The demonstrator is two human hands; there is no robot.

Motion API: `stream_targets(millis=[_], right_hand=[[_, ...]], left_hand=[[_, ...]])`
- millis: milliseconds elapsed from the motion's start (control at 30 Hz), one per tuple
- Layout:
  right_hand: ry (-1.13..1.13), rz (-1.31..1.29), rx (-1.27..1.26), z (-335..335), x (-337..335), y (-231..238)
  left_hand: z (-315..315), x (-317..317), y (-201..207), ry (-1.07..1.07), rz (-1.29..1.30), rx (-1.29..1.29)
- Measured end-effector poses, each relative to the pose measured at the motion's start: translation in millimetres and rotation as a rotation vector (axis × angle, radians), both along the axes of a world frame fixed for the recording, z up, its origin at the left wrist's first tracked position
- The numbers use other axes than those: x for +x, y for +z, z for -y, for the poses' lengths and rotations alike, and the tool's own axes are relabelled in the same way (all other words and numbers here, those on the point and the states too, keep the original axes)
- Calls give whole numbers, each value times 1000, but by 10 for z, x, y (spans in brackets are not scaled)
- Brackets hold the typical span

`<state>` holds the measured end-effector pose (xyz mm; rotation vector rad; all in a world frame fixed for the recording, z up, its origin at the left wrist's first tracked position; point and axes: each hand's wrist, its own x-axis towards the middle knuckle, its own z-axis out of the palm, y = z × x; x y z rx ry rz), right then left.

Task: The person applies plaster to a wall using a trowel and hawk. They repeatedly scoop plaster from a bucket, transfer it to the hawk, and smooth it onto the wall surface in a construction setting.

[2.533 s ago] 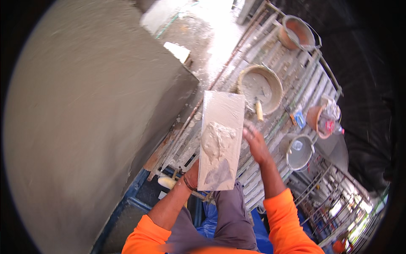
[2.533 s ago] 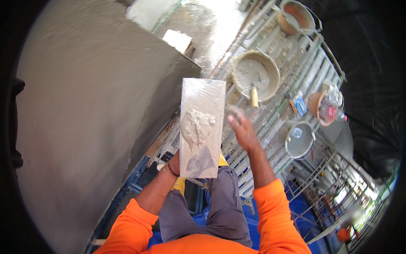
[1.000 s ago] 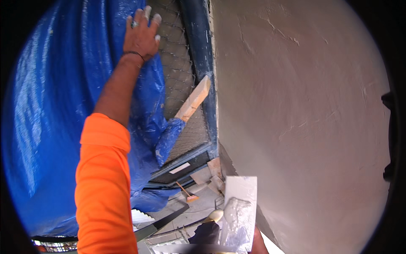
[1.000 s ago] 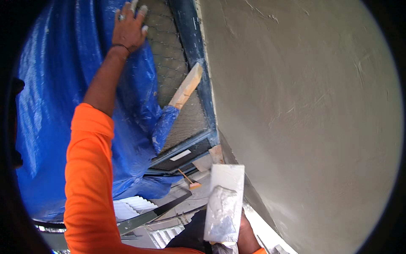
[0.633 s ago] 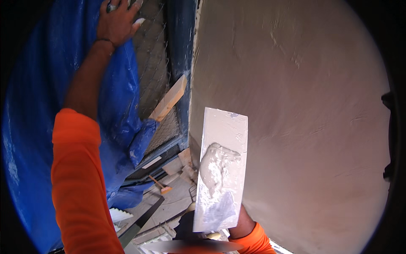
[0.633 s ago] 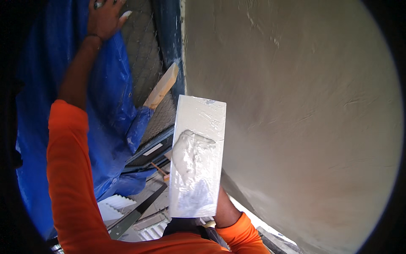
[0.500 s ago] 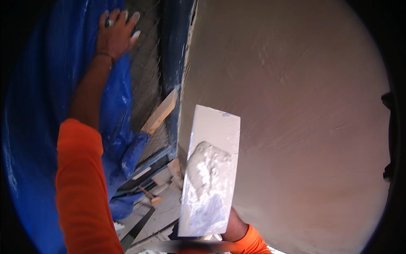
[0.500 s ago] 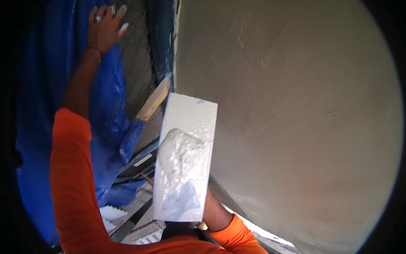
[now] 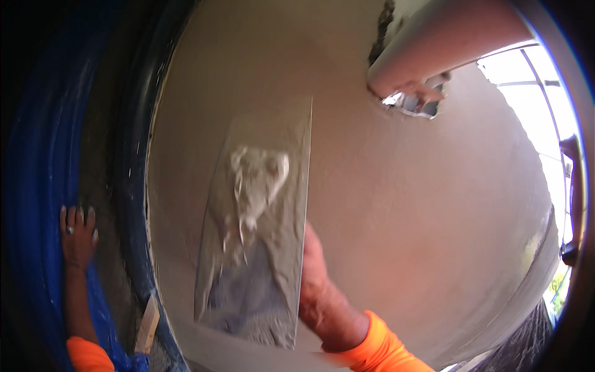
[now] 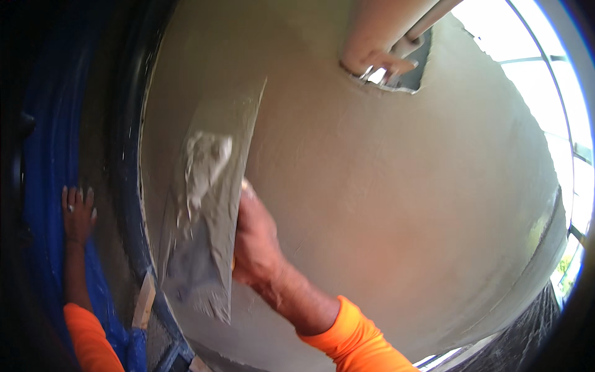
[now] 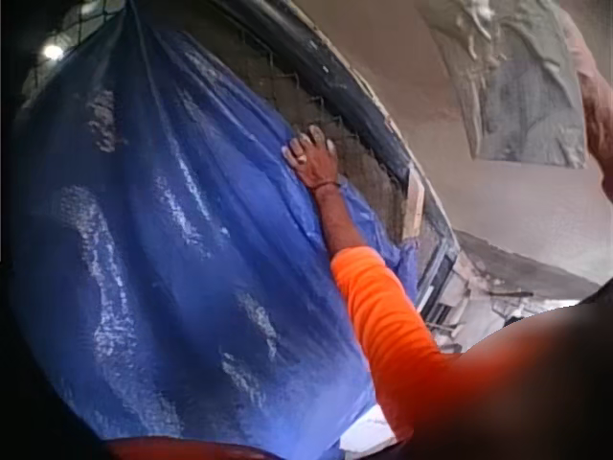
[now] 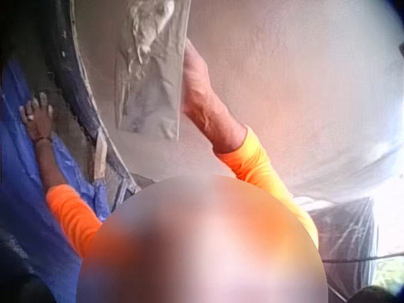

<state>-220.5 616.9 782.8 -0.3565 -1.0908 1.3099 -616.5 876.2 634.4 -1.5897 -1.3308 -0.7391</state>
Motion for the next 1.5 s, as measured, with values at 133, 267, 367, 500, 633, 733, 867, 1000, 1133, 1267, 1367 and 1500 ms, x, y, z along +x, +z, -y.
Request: stream_targets(millis=[133, 267, 367, 500, 633, 733, 867, 1000, 1133, 1267, 1367, 1500], right_hand=[[-370, 167, 148, -64, -221, 1142], [-760, 235, 303, -135, -421, 2031], [-1011, 410, 435, -310, -396, 2671], [-1404, 958, 501, -620, -155, 3262], [-1735, 1125, 531, -825, 63, 3492], [-1977, 923, 482, -865, 180, 3556], [-2154, 1246, 422, -838, 207, 3629], [-1763, 1169, 412, -810, 49, 3540], [-1620, 1154, 488, -739, -139, 3215], [-1852, 1272, 578, -607, -160, 2978], [-1902, 1152, 551, -559, -73, 2962], [-2059, 965, 514, -598, 71, 3082]], left_hand=[[-25, -8, -21, -35, -1, 60], [-27, -19, 1, -83, 11, 84], [-42, -55, -3, -107, 6, 113], [-79, -84, -26, -133, 0, 151], [-79, -90, -18, -158, 3, 176], [-66, -87, 3, -175, 18, 169], [-54, -85, 16, -203, 9, 215], [-47, -73, 14, -210, 13, 228], [-54, -65, 1, -206, 17, 220], [-93, -71, -33, -207, 43, 173], [-124, -76, -55, -218, 52, 156], [-116, -87, -38, -224, 34, 187]])
